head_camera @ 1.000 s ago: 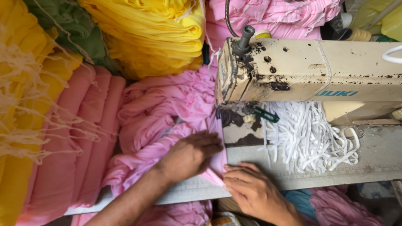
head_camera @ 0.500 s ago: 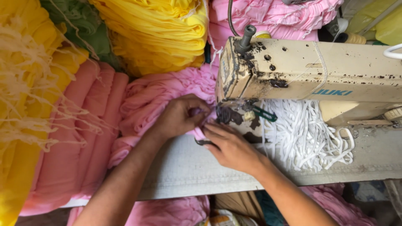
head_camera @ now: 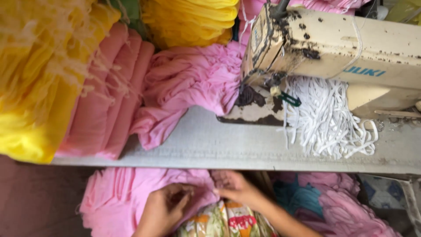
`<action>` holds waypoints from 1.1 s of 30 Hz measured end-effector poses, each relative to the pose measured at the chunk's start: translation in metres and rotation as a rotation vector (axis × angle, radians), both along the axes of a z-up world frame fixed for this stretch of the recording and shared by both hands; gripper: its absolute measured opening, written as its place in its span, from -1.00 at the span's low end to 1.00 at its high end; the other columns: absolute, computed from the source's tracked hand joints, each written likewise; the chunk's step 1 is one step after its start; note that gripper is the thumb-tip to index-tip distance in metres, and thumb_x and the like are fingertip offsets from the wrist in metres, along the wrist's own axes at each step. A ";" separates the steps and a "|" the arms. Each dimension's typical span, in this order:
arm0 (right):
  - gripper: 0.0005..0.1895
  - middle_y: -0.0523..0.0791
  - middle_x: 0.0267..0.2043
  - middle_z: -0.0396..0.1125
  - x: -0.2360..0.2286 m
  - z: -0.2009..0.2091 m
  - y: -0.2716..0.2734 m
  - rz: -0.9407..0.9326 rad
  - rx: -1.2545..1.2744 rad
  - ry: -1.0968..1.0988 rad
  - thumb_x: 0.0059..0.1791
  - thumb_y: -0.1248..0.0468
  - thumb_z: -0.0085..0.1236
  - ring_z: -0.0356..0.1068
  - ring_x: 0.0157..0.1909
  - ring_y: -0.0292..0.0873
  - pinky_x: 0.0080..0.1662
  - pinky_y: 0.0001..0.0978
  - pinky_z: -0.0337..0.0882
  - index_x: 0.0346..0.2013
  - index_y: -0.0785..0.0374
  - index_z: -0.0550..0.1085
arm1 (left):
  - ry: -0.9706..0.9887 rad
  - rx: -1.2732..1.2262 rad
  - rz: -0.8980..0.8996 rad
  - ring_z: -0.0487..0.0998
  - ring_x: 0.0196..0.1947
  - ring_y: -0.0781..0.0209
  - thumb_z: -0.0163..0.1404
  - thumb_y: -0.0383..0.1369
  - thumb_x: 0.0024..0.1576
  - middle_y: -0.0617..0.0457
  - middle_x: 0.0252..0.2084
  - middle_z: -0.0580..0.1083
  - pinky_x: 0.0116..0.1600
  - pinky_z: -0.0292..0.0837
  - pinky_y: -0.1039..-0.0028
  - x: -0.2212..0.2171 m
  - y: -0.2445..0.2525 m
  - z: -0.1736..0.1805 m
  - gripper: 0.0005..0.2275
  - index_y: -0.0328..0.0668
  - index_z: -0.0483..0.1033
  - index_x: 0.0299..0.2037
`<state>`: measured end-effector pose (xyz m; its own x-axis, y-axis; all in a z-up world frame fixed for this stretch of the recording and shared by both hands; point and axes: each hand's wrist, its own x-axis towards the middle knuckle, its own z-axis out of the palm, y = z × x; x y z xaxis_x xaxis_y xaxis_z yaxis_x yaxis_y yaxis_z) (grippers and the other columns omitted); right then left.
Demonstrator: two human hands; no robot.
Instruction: Sewing white elastic bands onto the edges of pink fabric pieces using an industrial sewing machine.
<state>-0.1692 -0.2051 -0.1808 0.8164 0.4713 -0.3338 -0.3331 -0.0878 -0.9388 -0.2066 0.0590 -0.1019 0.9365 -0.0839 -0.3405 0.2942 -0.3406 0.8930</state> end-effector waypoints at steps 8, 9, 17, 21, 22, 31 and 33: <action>-0.52 -0.08 -0.23 0.49 -0.010 0.006 0.034 -0.032 0.102 0.148 -0.19 0.47 0.41 0.48 -0.24 -0.24 -0.14 -0.46 0.51 0.01 0.31 0.49 | -0.017 0.187 0.281 0.70 -0.32 0.31 0.19 0.00 -0.06 0.15 -0.30 0.68 -0.14 0.54 0.51 -0.019 -0.019 0.026 -0.69 0.06 0.74 -0.25; -0.54 -0.14 -0.26 0.46 -0.015 0.015 0.034 0.022 0.151 0.127 -0.15 0.46 0.39 0.45 -0.24 -0.29 -0.12 -0.50 0.48 0.01 0.25 0.46 | 0.091 0.207 0.300 0.67 -0.32 0.34 0.24 0.09 -0.14 0.18 -0.31 0.67 -0.13 0.50 0.51 -0.017 -0.021 0.039 -0.61 0.10 0.74 -0.25; -0.43 -0.14 -0.26 0.44 -0.025 0.010 0.021 0.049 0.194 0.016 -0.17 0.44 0.44 0.44 -0.24 -0.32 -0.16 -0.52 0.47 0.06 0.23 0.38 | 0.224 -0.530 0.463 0.59 -0.30 0.32 0.11 -0.33 0.09 0.08 -0.26 0.67 -0.16 0.45 0.54 -0.028 -0.016 0.003 -0.85 -0.14 0.67 -0.20; -0.54 -0.19 -0.45 0.34 -0.002 -0.068 -0.013 -0.094 -0.216 -0.116 -0.14 0.36 0.39 0.35 -0.44 -0.35 -0.36 -0.52 0.36 0.03 0.23 0.46 | 0.366 -1.635 0.857 0.66 -0.28 0.35 0.01 -0.54 0.10 0.03 -0.31 0.60 -0.20 0.62 0.69 -0.028 0.038 -0.027 -0.89 -0.26 0.52 -0.19; -0.54 -0.19 -0.45 0.34 -0.005 -0.058 -0.011 -0.100 -0.216 -0.119 -0.14 0.36 0.39 0.35 -0.44 -0.35 -0.36 -0.52 0.36 0.03 0.23 0.46 | 0.367 -1.635 0.850 0.66 -0.28 0.35 0.01 -0.54 0.10 0.03 -0.31 0.60 -0.20 0.62 0.69 -0.033 0.046 -0.019 -0.89 -0.26 0.52 -0.19; -0.20 0.13 0.41 0.19 -0.036 0.211 0.071 0.389 -0.165 -0.967 -0.02 0.13 0.29 0.20 0.46 0.07 0.43 -0.16 0.20 0.39 0.38 0.14 | -0.551 0.509 -0.392 0.72 -0.33 -0.02 0.01 -0.20 0.13 0.10 -0.17 0.65 -0.37 0.57 0.07 -0.046 0.034 0.144 -0.71 0.15 0.41 0.06; -0.86 -0.14 -0.31 0.35 -0.030 0.242 0.085 0.287 0.018 -0.822 0.04 0.56 0.05 0.39 -0.27 -0.19 -0.19 -0.36 0.39 -0.27 0.27 0.45 | -0.978 0.953 -0.415 0.66 -0.38 0.34 -0.12 -0.13 0.17 0.22 -0.02 0.58 -0.65 0.52 0.42 -0.044 0.038 0.169 -0.60 0.08 0.41 0.20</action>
<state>-0.1988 -0.1200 0.0615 0.6440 0.6957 0.3184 0.4837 -0.0478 -0.8739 -0.2510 0.0970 0.0667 0.7883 -0.5154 0.3360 -0.5640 -0.8236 0.0601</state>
